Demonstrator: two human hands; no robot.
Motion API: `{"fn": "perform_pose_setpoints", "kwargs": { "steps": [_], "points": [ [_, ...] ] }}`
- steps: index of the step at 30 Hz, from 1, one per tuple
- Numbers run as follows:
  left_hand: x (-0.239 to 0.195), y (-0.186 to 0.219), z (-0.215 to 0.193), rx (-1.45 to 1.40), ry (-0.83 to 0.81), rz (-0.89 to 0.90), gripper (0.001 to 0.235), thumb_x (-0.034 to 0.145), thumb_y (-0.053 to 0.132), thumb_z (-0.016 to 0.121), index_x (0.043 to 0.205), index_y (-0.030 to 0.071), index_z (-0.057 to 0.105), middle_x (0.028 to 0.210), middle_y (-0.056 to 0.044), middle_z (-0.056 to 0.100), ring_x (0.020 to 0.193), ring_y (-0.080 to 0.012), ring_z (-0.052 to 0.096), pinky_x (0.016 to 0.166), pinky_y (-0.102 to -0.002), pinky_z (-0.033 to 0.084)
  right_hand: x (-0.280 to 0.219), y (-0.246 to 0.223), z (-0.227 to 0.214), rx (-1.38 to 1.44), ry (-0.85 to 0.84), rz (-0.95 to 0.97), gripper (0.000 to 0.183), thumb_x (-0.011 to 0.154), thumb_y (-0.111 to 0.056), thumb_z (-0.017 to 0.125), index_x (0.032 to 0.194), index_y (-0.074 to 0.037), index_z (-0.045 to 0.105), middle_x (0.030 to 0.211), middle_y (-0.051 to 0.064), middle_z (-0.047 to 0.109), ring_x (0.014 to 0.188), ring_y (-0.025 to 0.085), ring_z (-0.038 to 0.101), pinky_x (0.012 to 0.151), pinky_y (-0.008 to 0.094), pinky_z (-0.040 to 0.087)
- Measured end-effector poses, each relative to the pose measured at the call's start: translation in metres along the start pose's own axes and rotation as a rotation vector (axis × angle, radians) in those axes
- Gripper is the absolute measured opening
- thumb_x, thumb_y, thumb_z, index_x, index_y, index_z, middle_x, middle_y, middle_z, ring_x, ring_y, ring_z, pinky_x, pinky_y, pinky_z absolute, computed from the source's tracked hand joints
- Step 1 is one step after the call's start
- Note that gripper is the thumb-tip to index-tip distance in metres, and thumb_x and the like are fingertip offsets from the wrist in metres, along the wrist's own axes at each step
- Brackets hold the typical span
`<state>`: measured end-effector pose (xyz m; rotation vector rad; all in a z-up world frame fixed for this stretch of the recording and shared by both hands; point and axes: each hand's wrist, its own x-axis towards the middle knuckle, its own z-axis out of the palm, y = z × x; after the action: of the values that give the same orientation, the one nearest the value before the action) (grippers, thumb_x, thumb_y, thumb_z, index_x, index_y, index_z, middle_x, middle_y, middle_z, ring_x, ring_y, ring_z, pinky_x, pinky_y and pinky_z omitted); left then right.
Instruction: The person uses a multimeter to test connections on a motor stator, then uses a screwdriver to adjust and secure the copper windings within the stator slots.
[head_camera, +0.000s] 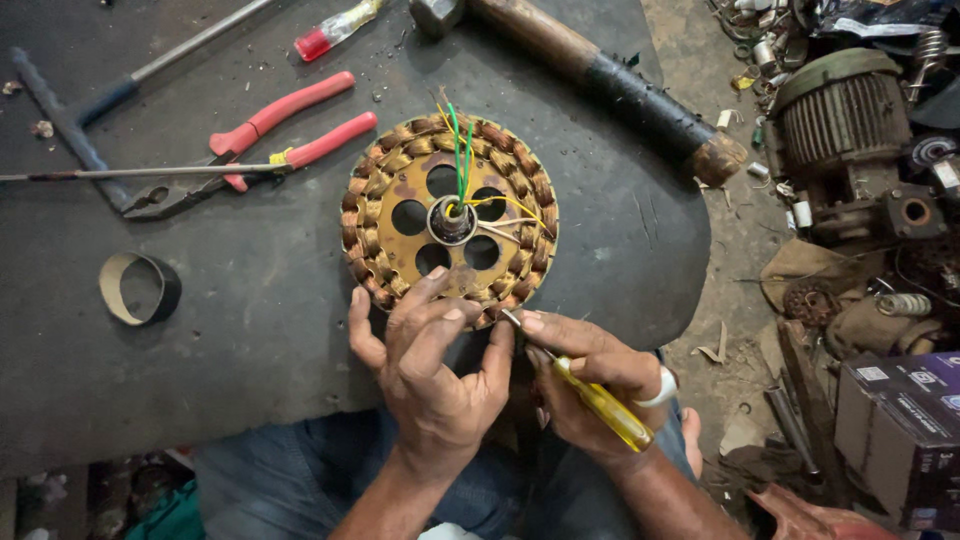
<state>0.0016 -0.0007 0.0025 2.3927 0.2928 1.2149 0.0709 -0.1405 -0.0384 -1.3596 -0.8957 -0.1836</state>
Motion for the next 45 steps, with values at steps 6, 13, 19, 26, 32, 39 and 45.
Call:
{"fn": "perform_pose_setpoints", "kwargs": {
  "steps": [6,13,19,26,32,39,45],
  "points": [
    [0.0,0.001,0.0,0.0,0.001,-0.005,0.064,0.087,0.013,0.089,0.123,0.013,0.036,0.099,-0.001,0.066,0.12,-0.0294,0.068,0.123,-0.064,0.016,-0.004,-0.002,-0.001,-0.062,-0.001,0.015,0.039,0.094,0.011,0.068,0.113,-0.01,0.041,0.119,0.025,0.071,0.113,0.036,0.075,0.097,0.044,0.064],
    [0.0,0.0,0.0,0.009,0.002,0.001,0.063,0.088,0.011,0.088,0.122,0.013,0.036,0.1,-0.001,0.067,0.121,-0.029,0.068,0.124,-0.063,0.017,0.002,-0.006,0.0,-0.061,-0.02,0.01,0.04,0.095,0.01,0.067,0.114,-0.01,0.037,0.118,0.025,0.071,0.115,0.036,0.074,0.1,0.045,0.064],
    [-0.001,0.0,0.0,0.008,0.001,-0.007,0.063,0.087,0.011,0.088,0.122,0.013,0.036,0.099,-0.001,0.067,0.121,-0.029,0.069,0.124,-0.063,0.016,0.005,-0.005,0.002,-0.067,-0.008,-0.016,0.038,0.095,0.01,0.066,0.113,-0.01,0.038,0.118,0.025,0.071,0.114,0.037,0.074,0.1,0.047,0.063],
    [0.0,0.001,-0.002,0.002,-0.023,-0.042,0.053,0.088,0.014,0.087,0.122,0.013,0.046,0.108,-0.002,0.068,0.123,-0.0264,0.067,0.126,-0.062,0.016,0.004,-0.003,0.0,-0.086,-0.019,-0.018,0.038,0.096,0.007,0.067,0.11,-0.01,0.036,0.117,0.023,0.071,0.114,0.035,0.074,0.099,0.044,0.064],
    [0.005,0.007,-0.006,0.119,-0.106,-0.048,0.026,0.087,0.018,0.085,0.108,0.019,0.071,0.103,0.001,0.062,0.123,-0.0234,0.063,0.123,-0.062,0.016,0.003,-0.003,0.0,-0.052,0.001,0.075,0.038,0.095,0.008,0.069,0.109,-0.01,0.038,0.116,0.023,0.073,0.109,0.031,0.077,0.094,0.04,0.065],
    [0.007,0.007,-0.009,0.111,-0.117,-0.045,0.024,0.086,0.019,0.086,0.105,0.026,0.075,0.096,0.003,0.059,0.122,-0.0219,0.063,0.121,-0.061,0.017,0.005,0.001,-0.002,-0.004,-0.007,0.043,0.035,0.097,0.006,0.068,0.109,-0.009,0.039,0.119,0.02,0.073,0.114,0.032,0.075,0.1,0.044,0.064],
    [0.004,0.005,-0.009,0.108,-0.118,-0.018,0.026,0.085,0.016,0.085,0.106,0.026,0.076,0.099,0.003,0.06,0.121,-0.0229,0.063,0.121,-0.063,0.018,0.008,0.008,-0.009,-0.019,-0.124,-0.105,0.034,0.094,0.006,0.068,0.115,-0.012,0.048,0.121,0.023,0.071,0.116,0.039,0.074,0.106,0.053,0.059]
  ]
}}
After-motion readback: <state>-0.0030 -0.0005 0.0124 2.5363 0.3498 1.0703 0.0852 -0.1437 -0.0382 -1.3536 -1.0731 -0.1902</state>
